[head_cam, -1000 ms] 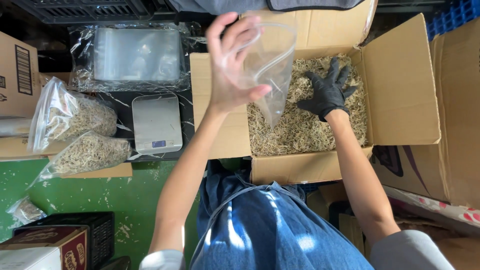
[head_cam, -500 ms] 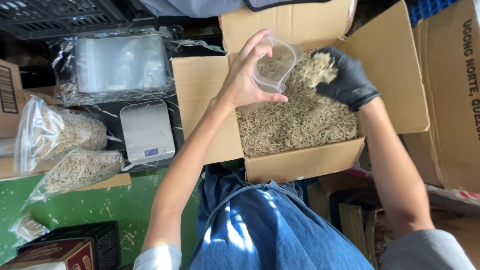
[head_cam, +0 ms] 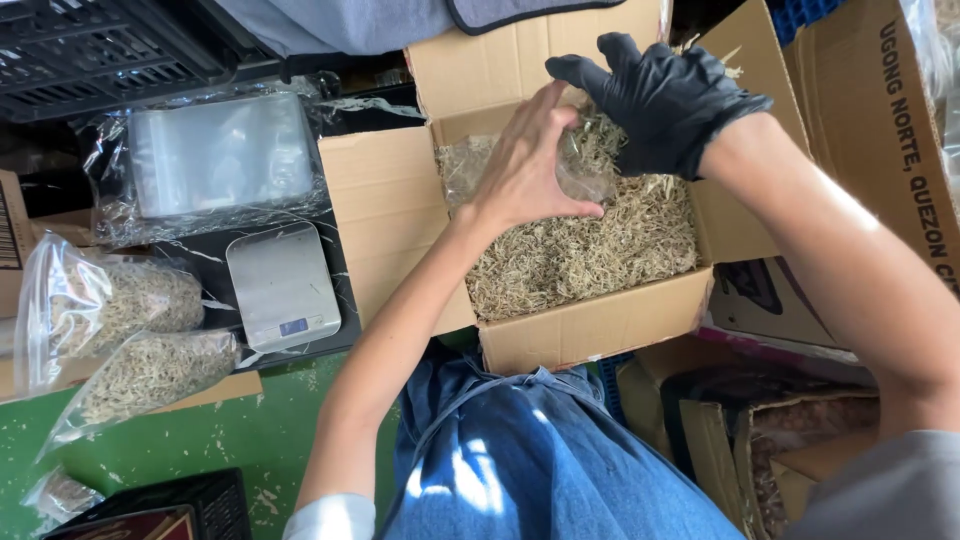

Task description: The person fills small plastic bags with dried plant material from a cardboard box using their hands and a small plastic container, weighs each bag on a digital scale, and seals the bags.

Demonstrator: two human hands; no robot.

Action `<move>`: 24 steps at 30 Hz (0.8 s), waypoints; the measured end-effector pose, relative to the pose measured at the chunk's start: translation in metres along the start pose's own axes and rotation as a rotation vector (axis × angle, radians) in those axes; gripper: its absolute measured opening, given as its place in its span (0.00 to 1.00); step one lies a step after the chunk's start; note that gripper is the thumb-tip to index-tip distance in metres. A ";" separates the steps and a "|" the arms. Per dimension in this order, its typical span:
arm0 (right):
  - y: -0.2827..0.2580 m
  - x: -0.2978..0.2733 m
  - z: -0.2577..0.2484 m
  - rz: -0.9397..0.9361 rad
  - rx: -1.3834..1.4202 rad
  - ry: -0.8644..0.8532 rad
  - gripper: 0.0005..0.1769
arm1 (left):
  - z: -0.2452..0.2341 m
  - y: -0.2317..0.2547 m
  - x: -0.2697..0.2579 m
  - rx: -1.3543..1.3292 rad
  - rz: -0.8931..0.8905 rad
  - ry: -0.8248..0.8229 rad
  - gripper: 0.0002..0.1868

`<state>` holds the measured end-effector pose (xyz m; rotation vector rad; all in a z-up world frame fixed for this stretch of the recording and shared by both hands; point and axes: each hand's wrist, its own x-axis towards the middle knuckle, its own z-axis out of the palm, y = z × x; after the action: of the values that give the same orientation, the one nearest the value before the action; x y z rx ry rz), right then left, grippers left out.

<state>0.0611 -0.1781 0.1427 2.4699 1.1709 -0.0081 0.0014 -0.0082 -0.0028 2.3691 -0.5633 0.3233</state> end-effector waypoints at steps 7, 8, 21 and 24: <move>0.021 -0.005 -0.004 -0.130 0.782 -0.029 0.68 | 0.004 -0.007 0.003 -0.022 0.021 0.003 0.67; 0.022 -0.006 0.004 -0.183 0.807 0.041 0.65 | 0.007 -0.008 0.004 -0.025 0.007 -0.002 0.68; 0.007 0.007 0.048 -0.160 0.813 0.102 0.62 | 0.020 0.001 0.009 0.028 0.051 -0.008 0.67; 0.017 0.002 0.032 -0.304 0.903 0.157 0.66 | 0.010 0.004 0.011 -0.004 0.074 -0.003 0.58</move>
<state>0.0806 -0.1980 0.1188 3.0204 1.9174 -0.5501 0.0099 -0.0207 -0.0043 2.3493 -0.6539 0.3513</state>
